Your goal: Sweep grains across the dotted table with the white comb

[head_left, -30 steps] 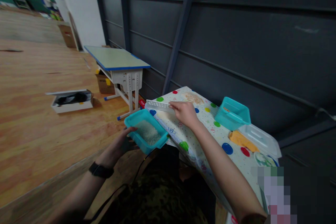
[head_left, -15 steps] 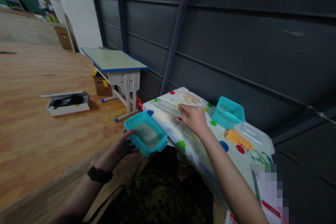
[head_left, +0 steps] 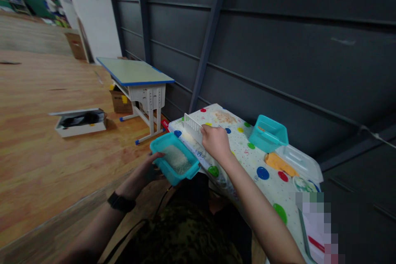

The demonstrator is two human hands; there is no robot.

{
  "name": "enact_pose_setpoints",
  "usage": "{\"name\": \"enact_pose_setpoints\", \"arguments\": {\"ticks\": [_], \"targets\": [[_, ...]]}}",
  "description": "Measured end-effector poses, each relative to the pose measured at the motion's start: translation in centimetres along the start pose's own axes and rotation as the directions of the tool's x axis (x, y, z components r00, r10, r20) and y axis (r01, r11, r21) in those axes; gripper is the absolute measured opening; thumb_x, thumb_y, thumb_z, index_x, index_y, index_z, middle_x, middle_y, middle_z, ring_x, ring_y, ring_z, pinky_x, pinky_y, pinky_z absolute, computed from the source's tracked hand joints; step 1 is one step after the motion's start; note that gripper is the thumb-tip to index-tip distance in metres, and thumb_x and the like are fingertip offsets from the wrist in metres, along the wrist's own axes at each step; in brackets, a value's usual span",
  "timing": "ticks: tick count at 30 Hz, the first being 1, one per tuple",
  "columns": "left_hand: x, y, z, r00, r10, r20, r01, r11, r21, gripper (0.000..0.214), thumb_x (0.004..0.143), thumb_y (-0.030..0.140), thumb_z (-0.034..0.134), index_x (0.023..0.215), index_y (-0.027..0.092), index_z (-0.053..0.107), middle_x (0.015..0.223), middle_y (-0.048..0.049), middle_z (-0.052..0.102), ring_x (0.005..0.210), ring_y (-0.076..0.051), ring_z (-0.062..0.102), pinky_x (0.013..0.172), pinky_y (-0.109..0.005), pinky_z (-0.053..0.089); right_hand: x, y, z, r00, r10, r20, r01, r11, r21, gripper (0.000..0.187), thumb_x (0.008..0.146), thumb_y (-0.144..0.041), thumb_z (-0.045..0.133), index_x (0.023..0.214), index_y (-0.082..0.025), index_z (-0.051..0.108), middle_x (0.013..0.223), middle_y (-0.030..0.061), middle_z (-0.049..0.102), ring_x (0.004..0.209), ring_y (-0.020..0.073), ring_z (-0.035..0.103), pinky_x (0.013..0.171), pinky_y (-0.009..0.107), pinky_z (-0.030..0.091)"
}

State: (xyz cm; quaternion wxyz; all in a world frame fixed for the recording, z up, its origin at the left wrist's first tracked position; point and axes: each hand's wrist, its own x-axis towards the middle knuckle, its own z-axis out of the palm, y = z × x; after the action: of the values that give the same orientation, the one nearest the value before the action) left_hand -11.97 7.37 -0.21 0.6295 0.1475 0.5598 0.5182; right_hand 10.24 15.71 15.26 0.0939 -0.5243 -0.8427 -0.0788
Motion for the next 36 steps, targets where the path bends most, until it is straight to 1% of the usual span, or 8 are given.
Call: {"name": "enact_pose_setpoints", "arguments": {"ticks": [4,8,12,17,22,29,33,36], "targets": [[0.9,-0.5,-0.6,0.999,0.016,0.028,-0.015,1.0,-0.009,0.051,0.094,0.035,0.081,0.139,0.036,0.055,0.102,-0.001,0.066,0.079,-0.024,0.073,0.069,-0.041,0.068,-0.4,0.4,0.5,0.999,-0.04,0.011,0.04,0.999,-0.001,0.032,0.112,-0.018,0.053,0.111,-0.022,0.085,0.107,0.0122,0.089,0.096,0.0274,0.083,0.078,0.031,0.048],[1.5,-1.1,-1.4,0.997,0.029,0.067,-0.028,0.999,-0.025,0.045,0.092,0.039,0.085,0.129,0.034,0.061,0.099,-0.0013,0.067,0.08,-0.025,0.074,0.073,-0.043,0.07,-0.9,0.6,0.8,0.997,-0.081,0.009,0.081,0.997,0.007,0.032,0.112,-0.018,0.052,0.111,-0.023,0.084,0.107,0.0098,0.09,0.095,0.026,0.082,0.077,0.031,0.046],[1.7,-1.4,-1.9,0.996,0.037,0.083,-0.035,0.999,-0.024,0.045,0.09,0.042,0.087,0.126,0.034,0.062,0.096,-0.0007,0.068,0.08,-0.027,0.076,0.073,-0.043,0.07,-1.0,0.7,1.1,0.996,-0.086,-0.02,0.087,0.996,0.007,0.032,0.112,-0.017,0.052,0.112,-0.023,0.084,0.109,0.0093,0.09,0.097,0.0256,0.083,0.076,0.03,0.046],[1.7,-1.6,-2.0,0.995,0.044,0.093,-0.041,0.999,-0.031,0.046,0.09,0.042,0.088,0.128,0.034,0.064,0.1,-0.0025,0.07,0.085,-0.028,0.079,0.076,-0.045,0.071,-1.3,0.8,1.3,0.993,-0.121,-0.001,0.121,0.992,0.039,0.032,0.113,-0.018,0.053,0.11,-0.023,0.085,0.108,0.0093,0.09,0.098,0.0257,0.084,0.078,0.03,0.048],[1.9,-1.5,-2.0,0.996,0.036,0.082,-0.035,0.999,-0.016,0.043,0.091,0.043,0.088,0.126,0.035,0.062,0.095,-0.0025,0.071,0.081,-0.028,0.078,0.073,-0.044,0.071,-1.4,0.8,1.5,0.992,-0.118,-0.044,0.12,0.991,0.06,0.032,0.112,-0.018,0.055,0.121,-0.024,0.084,0.116,0.0088,0.09,0.103,0.0253,0.085,0.08,0.029,0.049],[2.1,-1.5,-2.1,0.995,0.004,0.1,-0.001,1.0,-0.024,0.035,0.093,0.045,0.085,0.114,0.033,0.06,0.085,0.0014,0.063,0.077,-0.026,0.074,0.073,-0.043,0.07,-2.7,0.5,2.0,0.99,-0.13,-0.047,0.133,0.989,0.067,0.029,0.109,-0.016,0.058,0.113,-0.024,0.086,0.103,0.0083,0.091,0.092,0.0236,0.084,0.073,0.027,0.047],[2.1,-1.5,-1.8,0.997,-0.004,0.079,0.006,1.0,-0.027,0.036,0.094,0.044,0.083,0.117,0.031,0.059,0.091,-0.0002,0.064,0.084,-0.026,0.074,0.075,-0.042,0.07,-2.9,0.5,2.4,0.992,-0.105,-0.071,0.109,0.992,0.056,0.031,0.108,-0.013,0.058,0.118,-0.023,0.085,0.104,0.009,0.09,0.092,0.0233,0.084,0.072,0.027,0.046],[1.9,-1.3,-1.6,0.998,-0.016,0.059,0.017,1.0,-0.026,0.035,0.097,0.042,0.08,0.121,0.03,0.058,0.091,-0.0005,0.064,0.083,-0.026,0.072,0.074,-0.043,0.069,-3.1,0.3,2.5,0.993,-0.112,-0.045,0.115,0.992,0.056,0.03,0.108,-0.012,0.058,0.118,-0.022,0.085,0.106,0.0096,0.091,0.094,0.0231,0.084,0.072,0.027,0.046]]}}
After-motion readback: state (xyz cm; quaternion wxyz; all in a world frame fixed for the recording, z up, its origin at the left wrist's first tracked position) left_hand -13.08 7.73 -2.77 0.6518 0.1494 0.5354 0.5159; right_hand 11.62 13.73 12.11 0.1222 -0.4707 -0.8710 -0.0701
